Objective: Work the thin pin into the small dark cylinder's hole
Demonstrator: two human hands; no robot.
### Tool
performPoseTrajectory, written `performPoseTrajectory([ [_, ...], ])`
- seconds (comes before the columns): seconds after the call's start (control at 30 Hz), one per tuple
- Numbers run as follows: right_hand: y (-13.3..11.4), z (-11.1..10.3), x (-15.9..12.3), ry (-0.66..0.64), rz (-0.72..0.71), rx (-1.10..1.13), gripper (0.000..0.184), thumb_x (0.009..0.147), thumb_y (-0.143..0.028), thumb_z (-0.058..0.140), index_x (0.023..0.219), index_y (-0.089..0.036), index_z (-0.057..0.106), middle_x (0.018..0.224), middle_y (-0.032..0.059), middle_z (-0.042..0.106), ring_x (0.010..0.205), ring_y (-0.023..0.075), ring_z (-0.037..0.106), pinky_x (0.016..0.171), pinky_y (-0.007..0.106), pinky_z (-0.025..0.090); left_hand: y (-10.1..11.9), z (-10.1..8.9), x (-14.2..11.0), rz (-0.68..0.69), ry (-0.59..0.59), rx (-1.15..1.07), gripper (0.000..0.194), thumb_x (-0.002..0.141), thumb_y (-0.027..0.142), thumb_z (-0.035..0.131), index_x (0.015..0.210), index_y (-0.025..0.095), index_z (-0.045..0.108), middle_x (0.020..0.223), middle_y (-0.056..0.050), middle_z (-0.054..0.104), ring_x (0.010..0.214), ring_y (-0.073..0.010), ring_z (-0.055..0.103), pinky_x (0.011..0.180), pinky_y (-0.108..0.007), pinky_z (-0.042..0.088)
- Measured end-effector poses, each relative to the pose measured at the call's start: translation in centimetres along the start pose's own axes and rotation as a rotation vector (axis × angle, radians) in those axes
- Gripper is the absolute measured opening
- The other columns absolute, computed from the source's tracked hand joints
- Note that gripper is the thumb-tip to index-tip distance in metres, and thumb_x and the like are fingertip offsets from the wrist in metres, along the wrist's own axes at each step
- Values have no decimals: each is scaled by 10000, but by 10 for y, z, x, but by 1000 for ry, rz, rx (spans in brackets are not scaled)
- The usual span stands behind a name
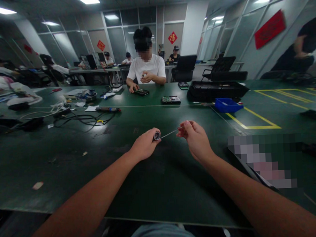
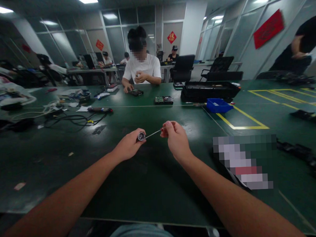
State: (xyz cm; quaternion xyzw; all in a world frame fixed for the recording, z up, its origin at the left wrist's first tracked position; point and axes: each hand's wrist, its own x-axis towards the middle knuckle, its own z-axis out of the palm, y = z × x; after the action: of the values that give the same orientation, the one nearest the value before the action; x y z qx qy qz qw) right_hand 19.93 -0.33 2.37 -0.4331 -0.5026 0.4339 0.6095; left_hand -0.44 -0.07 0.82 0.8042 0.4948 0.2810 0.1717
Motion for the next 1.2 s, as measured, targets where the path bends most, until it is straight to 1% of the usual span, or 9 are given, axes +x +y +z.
performPoseTrajectory([
  [0.07, -2, 0, -2, 13, -74, -65, 255, 908, -458, 570, 875, -209, 606, 798, 23, 634, 681, 159, 609, 689, 344, 533, 0, 1, 0, -14, -17, -7, 134, 895, 259, 586, 1024, 251, 550, 976, -9, 647, 867, -196, 598, 716, -305, 404],
  [0.17, -6, 2, -8, -33, -160, -165, 244, 942, -435, 535, 927, -203, 609, 819, 36, 649, 724, 172, 631, 716, 355, 526, 2, 2, -1, -25, -31, -20, 125, 901, 273, 582, 1020, 249, 554, 938, -5, 643, 847, -192, 597, 716, -305, 404],
  [0.3, -12, 5, -14, -65, -232, -275, 236, 965, -412, 509, 943, -195, 599, 818, 43, 666, 731, 177, 647, 718, 350, 521, 5, 3, -2, -34, -30, -38, 135, 896, 280, 591, 1021, 246, 554, 913, -1, 642, 818, -184, 596, 715, -303, 408],
  [0.6, -14, 8, -21, -102, -287, -365, 216, 966, -398, 523, 961, -199, 607, 852, 54, 704, 772, 188, 689, 730, 342, 534, 3, 3, -3, -51, -3, -98, 166, 896, 290, 594, 1048, 247, 544, 923, 1, 651, 820, -180, 603, 727, -296, 423],
  [0.83, -18, 7, -23, -81, -265, -407, 245, 959, -428, 524, 978, -201, 615, 849, 63, 728, 771, 199, 700, 709, 337, 524, 5, 3, -3, -63, -13, -95, 190, 897, 298, 597, 1073, 245, 549, 927, -4, 661, 825, -185, 610, 735, -301, 435],
  [1.0, -20, 4, -24, -63, -315, -648, 318, 863, -507, 656, 746, -216, 603, 640, 12, 669, 569, 159, 604, 555, 286, 418, 2, 4, -3, -50, -21, -83, 182, 896, 298, 593, 1067, 247, 555, 924, -5, 659, 829, -189, 608, 730, -299, 430],
  [1.07, -20, 4, -24, -52, -345, -720, 337, 849, -518, 668, 714, -218, 592, 608, 1, 644, 519, 143, 553, 522, 282, 380, 1, 5, -3, -46, -21, -80, 196, 896, 304, 593, 1080, 249, 555, 936, -7, 660, 842, -192, 609, 735, -300, 431],
  [1.13, -20, 3, -25, -84, -379, -718, 269, 885, -472, 632, 799, -217, 619, 678, 11, 672, 564, 151, 578, 543, 285, 399, 1, 5, -3, -44, -25, -81, 197, 899, 313, 588, 1082, 248, 552, 943, -9, 661, 843, -193, 610, 724, -298, 426],
  [1.2, -21, 2, -27, -156, -422, -676, 176, 926, -384, 576, 921, -216, 629, 801, 30, 700, 687, 172, 633, 625, 298, 449, 2, 5, -3, -47, -24, -78, 184, 902, 316, 583, 1069, 246, 550, 935, -9, 660, 834, -193, 609, 708, -296, 420],
])
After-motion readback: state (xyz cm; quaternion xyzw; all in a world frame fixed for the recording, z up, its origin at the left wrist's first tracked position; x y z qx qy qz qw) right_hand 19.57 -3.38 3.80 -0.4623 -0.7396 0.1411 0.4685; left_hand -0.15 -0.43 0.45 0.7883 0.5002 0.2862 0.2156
